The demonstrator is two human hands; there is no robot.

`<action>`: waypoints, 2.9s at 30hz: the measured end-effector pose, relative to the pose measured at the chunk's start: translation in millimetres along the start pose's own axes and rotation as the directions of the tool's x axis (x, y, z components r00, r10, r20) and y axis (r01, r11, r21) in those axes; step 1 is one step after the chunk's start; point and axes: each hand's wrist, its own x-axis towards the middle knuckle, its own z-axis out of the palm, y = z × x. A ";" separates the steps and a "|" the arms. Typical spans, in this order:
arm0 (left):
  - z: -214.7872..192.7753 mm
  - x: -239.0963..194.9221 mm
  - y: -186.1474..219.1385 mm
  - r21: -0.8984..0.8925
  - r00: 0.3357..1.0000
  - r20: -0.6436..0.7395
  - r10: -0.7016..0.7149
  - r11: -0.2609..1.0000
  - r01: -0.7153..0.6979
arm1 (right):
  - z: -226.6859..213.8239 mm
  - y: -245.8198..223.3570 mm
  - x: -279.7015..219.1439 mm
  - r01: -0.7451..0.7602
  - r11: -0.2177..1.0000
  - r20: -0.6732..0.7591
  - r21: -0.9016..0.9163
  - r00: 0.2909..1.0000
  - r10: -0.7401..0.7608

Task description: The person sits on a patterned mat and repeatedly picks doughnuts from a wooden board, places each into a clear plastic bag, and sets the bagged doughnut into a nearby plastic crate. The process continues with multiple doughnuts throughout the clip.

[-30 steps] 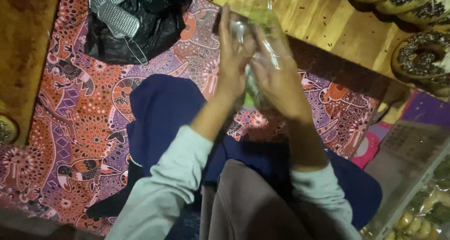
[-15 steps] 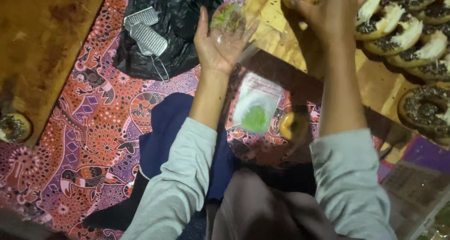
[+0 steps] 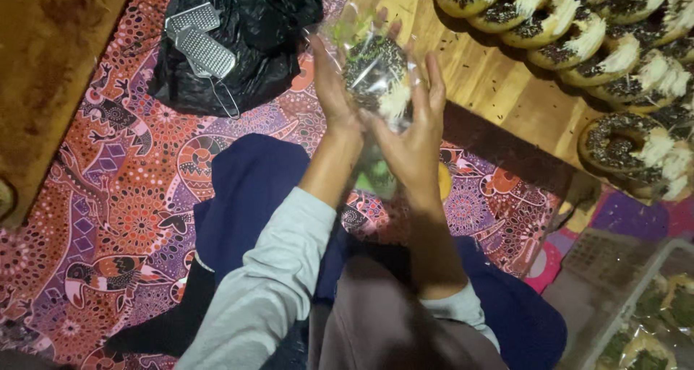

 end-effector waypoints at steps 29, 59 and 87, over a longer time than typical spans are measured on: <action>30.0 -198.7 137.3 0.972 0.916 -0.150 0.371 0.227 0.067 | 6.5 -102.6 -78.9 0.044 0.999 0.445 0.023 0.894 -0.049; 21.3 -195.3 141.4 0.974 0.959 -0.193 0.206 0.156 0.163 | 32.9 -53.8 -107.4 -0.501 0.749 0.433 0.434 0.845 0.314; -87.4 -129.3 -112.6 0.813 0.799 -0.562 -0.214 0.036 0.582 | -43.0 206.3 -177.3 -0.485 0.842 -0.227 -0.236 0.870 0.437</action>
